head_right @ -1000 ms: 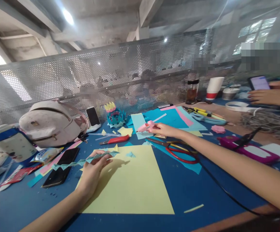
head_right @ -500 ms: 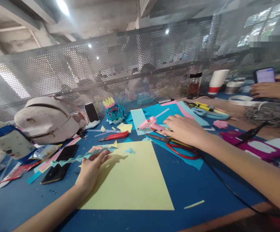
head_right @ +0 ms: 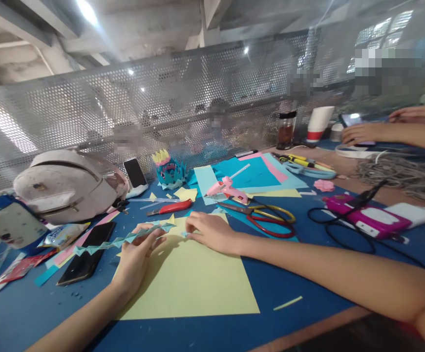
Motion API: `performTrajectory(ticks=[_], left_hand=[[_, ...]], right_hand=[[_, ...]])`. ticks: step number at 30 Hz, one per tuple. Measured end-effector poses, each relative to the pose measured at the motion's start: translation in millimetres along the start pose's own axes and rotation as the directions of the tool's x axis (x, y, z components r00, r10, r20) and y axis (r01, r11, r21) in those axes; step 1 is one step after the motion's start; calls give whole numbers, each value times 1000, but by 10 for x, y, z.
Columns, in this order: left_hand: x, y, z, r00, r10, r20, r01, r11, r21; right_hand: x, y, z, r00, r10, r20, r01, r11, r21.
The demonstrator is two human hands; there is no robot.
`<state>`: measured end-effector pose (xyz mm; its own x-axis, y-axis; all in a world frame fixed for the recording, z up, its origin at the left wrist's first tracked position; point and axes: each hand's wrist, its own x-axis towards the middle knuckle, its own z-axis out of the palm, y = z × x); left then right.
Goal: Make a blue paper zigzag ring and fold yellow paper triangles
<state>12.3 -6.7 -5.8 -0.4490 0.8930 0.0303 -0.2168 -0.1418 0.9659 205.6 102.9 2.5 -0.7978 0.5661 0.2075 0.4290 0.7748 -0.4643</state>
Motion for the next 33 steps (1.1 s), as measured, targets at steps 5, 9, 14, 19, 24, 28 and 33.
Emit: performTrajectory(ticks=[5,9,14,19,24,28,33], left_hand=[[8,-3,0,1000,-16,14,16,1000,1],[11,-1,5,1000,-2,2,2,1000,10],[12,-31,-17,1000,7,10,-8,1000,29],[-3,-28,-21,998,-14,64,8,996,91],[-6,-20,-14,996,-27,88,13,987,161],[3,-29,-15,994,-34,99,17,985,171],[-7,-21,-9,994,-27,107,8,984,179]], right_hand=[[-28,37,46,998,51,-44,-38,968,247],[-32,78,63,983,159,-91,-105,895,433],[-18,56,46,967,208,-145,-62,749,660],[-16,36,15,953,250,-170,-60,707,704],[-32,38,23,953,241,-183,-50,723,689],[-35,31,25,959,230,-167,-59,735,675],[-31,18,18,956,220,-192,-42,753,657]])
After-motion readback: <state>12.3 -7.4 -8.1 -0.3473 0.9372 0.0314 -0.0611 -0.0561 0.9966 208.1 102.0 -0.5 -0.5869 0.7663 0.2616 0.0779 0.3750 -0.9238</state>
